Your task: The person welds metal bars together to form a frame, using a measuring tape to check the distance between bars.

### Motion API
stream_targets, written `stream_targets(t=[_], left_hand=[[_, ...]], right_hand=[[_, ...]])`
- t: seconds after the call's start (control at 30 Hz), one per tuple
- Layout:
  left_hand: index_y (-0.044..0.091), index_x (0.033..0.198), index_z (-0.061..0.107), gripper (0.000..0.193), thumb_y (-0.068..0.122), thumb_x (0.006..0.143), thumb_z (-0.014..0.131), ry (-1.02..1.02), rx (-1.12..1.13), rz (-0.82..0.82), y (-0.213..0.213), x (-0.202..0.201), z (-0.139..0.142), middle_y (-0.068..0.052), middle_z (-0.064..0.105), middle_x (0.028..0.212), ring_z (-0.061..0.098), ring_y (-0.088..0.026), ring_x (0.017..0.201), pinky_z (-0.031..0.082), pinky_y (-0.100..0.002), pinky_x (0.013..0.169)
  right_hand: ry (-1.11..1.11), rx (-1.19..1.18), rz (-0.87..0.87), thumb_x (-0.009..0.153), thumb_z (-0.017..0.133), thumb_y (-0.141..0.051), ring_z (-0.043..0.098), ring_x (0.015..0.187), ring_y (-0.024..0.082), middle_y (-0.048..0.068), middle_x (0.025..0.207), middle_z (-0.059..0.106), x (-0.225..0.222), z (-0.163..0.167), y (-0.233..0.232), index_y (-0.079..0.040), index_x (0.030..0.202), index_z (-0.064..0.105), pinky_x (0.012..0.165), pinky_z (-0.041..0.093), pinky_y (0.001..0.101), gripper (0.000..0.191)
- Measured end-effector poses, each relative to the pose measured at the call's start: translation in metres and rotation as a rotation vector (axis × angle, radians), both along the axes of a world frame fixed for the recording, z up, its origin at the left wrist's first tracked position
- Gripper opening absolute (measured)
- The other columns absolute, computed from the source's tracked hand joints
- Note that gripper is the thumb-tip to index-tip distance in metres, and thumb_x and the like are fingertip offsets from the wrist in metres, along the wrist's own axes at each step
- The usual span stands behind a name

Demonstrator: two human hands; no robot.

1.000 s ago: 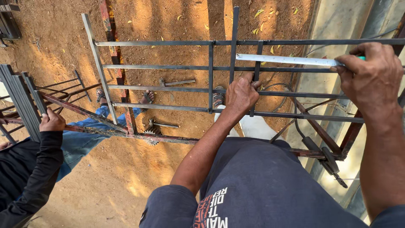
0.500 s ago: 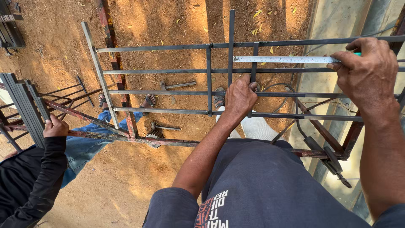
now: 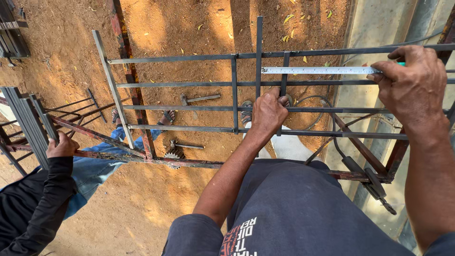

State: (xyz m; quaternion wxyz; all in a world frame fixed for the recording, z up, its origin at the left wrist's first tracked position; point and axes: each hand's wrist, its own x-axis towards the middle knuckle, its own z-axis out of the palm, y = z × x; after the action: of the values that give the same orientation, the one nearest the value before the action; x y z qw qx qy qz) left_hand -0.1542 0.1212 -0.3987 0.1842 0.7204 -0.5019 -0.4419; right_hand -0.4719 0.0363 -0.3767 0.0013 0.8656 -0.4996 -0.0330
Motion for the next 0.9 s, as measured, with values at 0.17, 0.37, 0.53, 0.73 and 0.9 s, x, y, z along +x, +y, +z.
stream_targets(t=[0.17,0.37,0.53,0.73,0.9], left_hand=[[-0.002,0.087,0.064,0.011,0.006,0.095,0.064,-0.005,-0.021,-0.01,-0.003,0.001,0.004,-0.021,0.072,0.074,0.075,-0.03,0.067,0.058,-0.043,0.053],[-0.002,0.088,0.064,0.011,0.006,0.096,0.062,0.006,0.028,-0.009,-0.005,0.001,0.001,-0.02,0.071,0.072,0.076,-0.028,0.067,0.06,-0.041,0.052],[-0.002,0.09,0.066,0.011,0.008,0.095,0.064,-0.004,0.028,-0.016,-0.004,0.001,0.002,-0.021,0.07,0.069,0.075,-0.028,0.065,0.059,-0.042,0.052],[-0.002,0.09,0.067,0.012,0.01,0.094,0.066,-0.016,0.036,-0.017,-0.006,0.002,0.003,-0.021,0.071,0.069,0.075,-0.029,0.064,0.059,-0.044,0.055],[-0.002,0.089,0.067,0.014,0.011,0.094,0.066,-0.037,0.043,-0.022,-0.008,0.002,0.008,-0.021,0.071,0.07,0.075,-0.029,0.065,0.058,-0.045,0.057]], right_hand=[[-0.006,0.004,-0.005,0.101,0.081,-0.03,0.058,0.108,0.019,0.004,0.116,0.064,0.002,0.004,-0.003,-0.023,0.116,0.08,0.091,0.047,0.0356,0.017],[-0.005,0.004,-0.007,0.1,0.081,-0.031,0.058,0.109,0.02,0.004,0.117,0.064,0.004,0.006,-0.003,-0.023,0.116,0.08,0.092,0.047,0.0363,0.017],[0.001,0.001,-0.003,0.101,0.08,-0.03,0.058,0.109,0.019,0.004,0.116,0.065,0.001,0.001,-0.005,-0.023,0.118,0.08,0.092,0.047,0.0356,0.018],[0.017,0.006,-0.004,0.102,0.08,-0.029,0.058,0.11,0.018,0.004,0.116,0.065,-0.003,-0.004,-0.004,-0.023,0.118,0.08,0.095,0.048,0.0359,0.017],[0.036,-0.001,0.0,0.106,0.081,-0.03,0.058,0.11,0.018,0.004,0.116,0.065,-0.003,-0.003,-0.003,-0.023,0.119,0.08,0.096,0.048,0.0358,0.015]])
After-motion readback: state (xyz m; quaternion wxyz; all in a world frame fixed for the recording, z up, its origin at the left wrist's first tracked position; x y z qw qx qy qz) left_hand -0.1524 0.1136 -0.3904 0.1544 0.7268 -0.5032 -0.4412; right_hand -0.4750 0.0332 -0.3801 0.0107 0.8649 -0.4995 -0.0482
